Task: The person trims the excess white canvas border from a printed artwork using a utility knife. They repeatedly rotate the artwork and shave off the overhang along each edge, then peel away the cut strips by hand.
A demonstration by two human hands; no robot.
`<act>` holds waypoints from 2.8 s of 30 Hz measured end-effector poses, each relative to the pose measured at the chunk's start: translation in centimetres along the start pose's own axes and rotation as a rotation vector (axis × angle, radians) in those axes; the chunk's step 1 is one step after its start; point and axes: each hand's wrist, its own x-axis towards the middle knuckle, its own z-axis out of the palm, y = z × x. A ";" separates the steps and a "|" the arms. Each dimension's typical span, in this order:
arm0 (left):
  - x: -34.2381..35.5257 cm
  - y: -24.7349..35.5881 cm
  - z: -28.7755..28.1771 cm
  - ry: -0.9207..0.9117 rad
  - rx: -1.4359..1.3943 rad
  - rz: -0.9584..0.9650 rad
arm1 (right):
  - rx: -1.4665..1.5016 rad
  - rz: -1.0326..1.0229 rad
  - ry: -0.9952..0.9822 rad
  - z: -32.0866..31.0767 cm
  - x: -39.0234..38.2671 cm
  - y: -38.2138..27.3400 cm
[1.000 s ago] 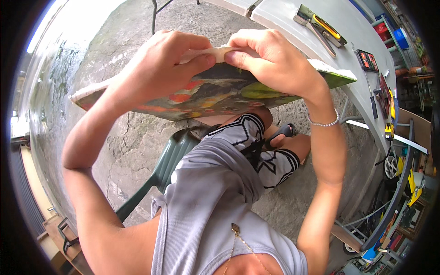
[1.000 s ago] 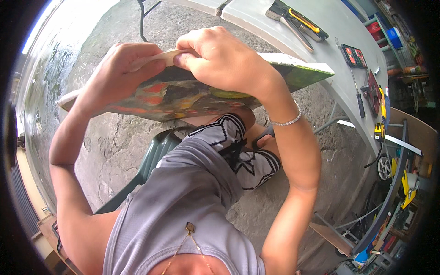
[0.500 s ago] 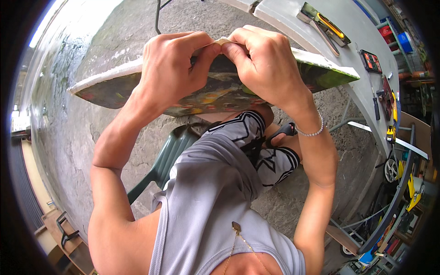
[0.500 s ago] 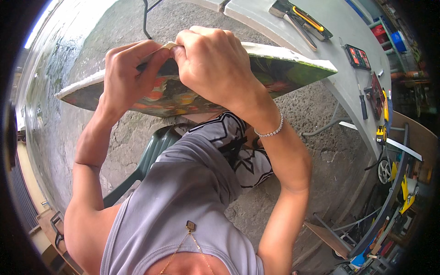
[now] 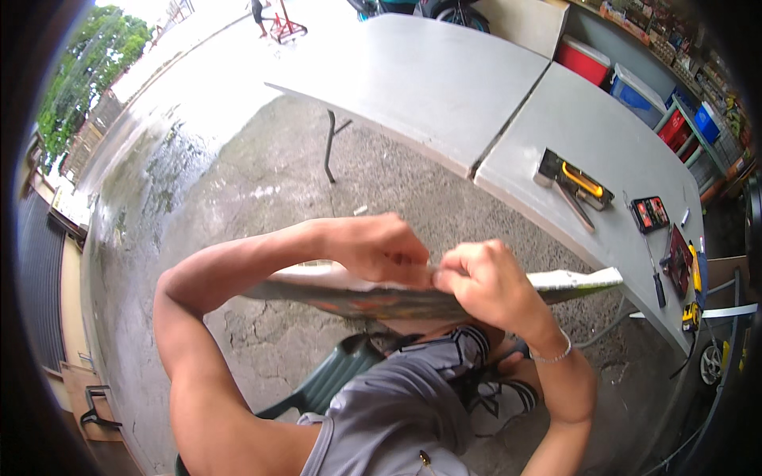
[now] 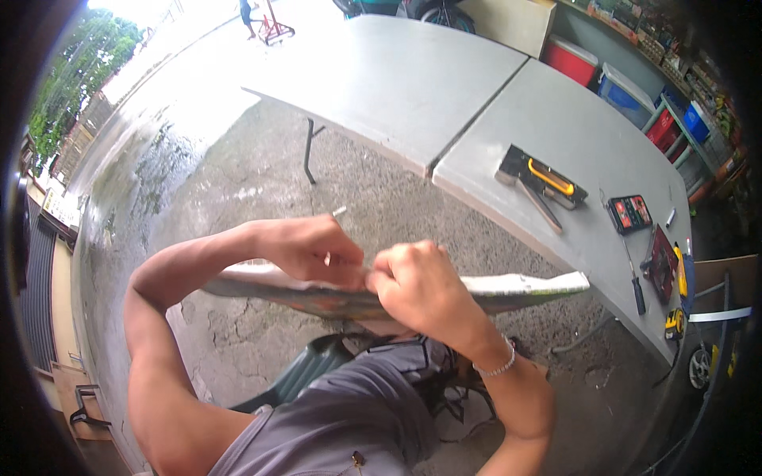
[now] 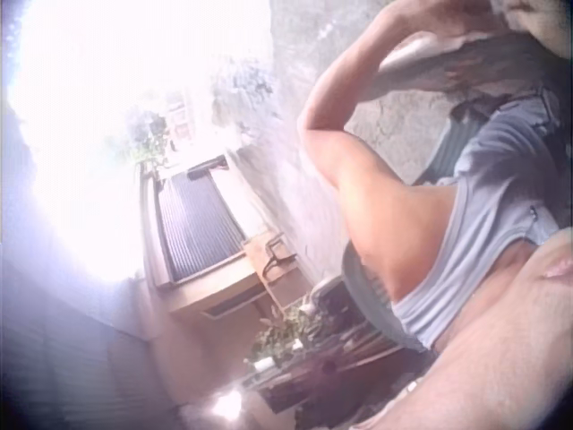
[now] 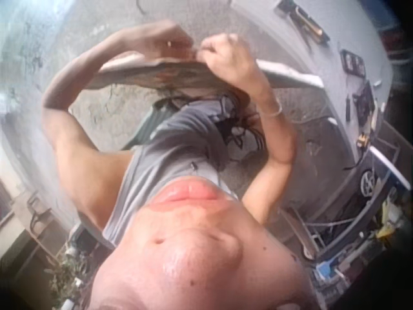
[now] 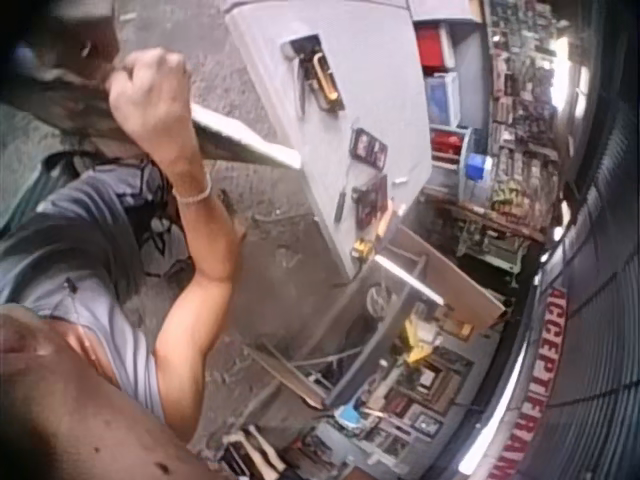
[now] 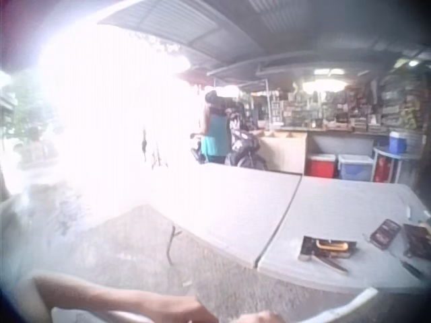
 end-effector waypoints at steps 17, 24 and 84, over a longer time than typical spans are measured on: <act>3.7 -6.7 7.8 -0.595 -1.252 0.290 | 0.121 0.323 0.107 -6.1 -1.1 2.0; 4.5 -6.5 8.3 -0.667 -1.253 0.321 | -0.623 0.416 0.149 -13.4 -1.2 16.6; 4.3 -5.1 10.2 -0.665 -1.322 0.319 | 0.208 0.948 -0.003 4.4 -12.2 -15.1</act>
